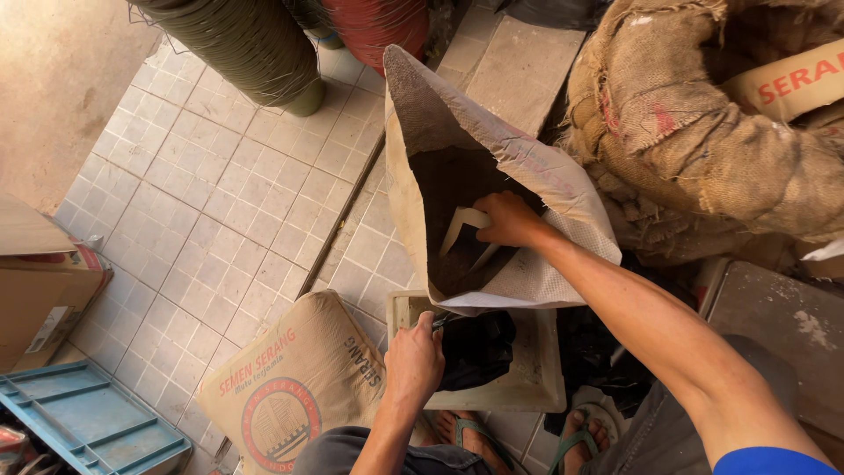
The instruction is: The person scoops grey powder from a large paper bag into a small black plastic bag and then ties the bag shut.
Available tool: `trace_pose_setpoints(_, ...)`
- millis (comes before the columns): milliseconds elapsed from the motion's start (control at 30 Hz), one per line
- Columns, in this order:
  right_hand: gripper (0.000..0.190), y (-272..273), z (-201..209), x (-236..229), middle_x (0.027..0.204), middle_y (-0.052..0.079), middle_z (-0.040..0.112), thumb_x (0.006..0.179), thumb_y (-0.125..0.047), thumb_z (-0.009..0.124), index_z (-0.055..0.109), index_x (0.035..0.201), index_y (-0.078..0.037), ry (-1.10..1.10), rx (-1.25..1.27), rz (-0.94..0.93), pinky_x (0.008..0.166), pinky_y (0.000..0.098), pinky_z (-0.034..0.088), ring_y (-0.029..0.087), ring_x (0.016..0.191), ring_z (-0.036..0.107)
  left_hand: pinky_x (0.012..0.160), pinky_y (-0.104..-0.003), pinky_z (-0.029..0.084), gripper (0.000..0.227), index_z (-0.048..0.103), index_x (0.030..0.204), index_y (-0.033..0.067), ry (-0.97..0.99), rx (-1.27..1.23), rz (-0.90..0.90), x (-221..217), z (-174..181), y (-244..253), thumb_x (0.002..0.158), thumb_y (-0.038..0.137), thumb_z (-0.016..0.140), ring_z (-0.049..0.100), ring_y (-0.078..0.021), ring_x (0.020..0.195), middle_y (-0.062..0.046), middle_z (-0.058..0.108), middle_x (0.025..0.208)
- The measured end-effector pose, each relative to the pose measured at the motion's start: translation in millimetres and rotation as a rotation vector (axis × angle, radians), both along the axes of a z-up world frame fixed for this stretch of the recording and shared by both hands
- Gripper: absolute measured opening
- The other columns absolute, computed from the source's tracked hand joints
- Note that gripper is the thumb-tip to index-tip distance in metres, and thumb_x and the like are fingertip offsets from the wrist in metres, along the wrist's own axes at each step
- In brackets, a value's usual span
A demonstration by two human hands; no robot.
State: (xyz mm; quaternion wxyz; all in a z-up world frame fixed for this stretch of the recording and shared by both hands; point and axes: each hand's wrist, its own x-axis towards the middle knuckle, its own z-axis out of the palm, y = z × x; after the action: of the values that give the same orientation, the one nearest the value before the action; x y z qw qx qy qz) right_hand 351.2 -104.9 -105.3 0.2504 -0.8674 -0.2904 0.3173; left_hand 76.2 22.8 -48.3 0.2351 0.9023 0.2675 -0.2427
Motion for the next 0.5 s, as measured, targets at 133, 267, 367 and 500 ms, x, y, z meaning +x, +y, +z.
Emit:
trace_pose_setpoints(133,0.012,-12,12,0,0.069,0.001,0.073,0.067,-0.023,0.073,0.073,0.076,-0.015,-0.003,0.087,-0.075,0.061,0.0365,0.045,0.015,0.068,0.068,0.064,-0.062,0.049,0.01,0.052,0.105,0.0133,-0.059,-0.002,-0.023,4,-3,-1,0.105,0.023,0.056,0.065,-0.0527,0.083,-0.02,0.071,0.085)
trace_pose_setpoints(267,0.025,-25,40,-13,0.079,0.004,0.08,0.074,-0.016,0.076,0.084,0.097,-0.012,0.235,0.102,-0.314,0.062,0.0309,0.049,0.015,0.073,0.07,0.073,-0.064,0.05,0.015,0.058,0.111,0.0148,-0.04,-0.024,0.024,0,-6,0,0.103,0.027,0.058,0.065,-0.0551,0.093,-0.025,0.071,0.093)
trace_pose_setpoints(367,0.035,-37,27,-21,0.083,0.01,0.08,0.074,-0.022,0.085,0.084,0.106,-0.009,0.343,0.214,-0.475,0.066,0.036,0.056,0.021,0.079,0.072,0.084,-0.061,0.056,0.024,0.065,0.123,0.0188,-0.027,-0.067,0.062,2,-2,5,0.102,0.03,0.061,0.069,-0.0514,0.104,-0.025,0.074,0.101)
trace_pose_setpoints(500,0.051,-59,12,-29,0.094,0.02,0.079,0.072,-0.017,0.093,0.078,0.118,-0.002,0.502,0.378,-0.744,0.07,0.0489,0.067,0.033,0.084,0.077,0.1,-0.056,0.06,0.033,0.068,0.134,0.0273,-0.028,-0.166,0.12,-7,-9,12,0.102,0.034,0.062,0.071,-0.0447,0.119,-0.023,0.077,0.117)
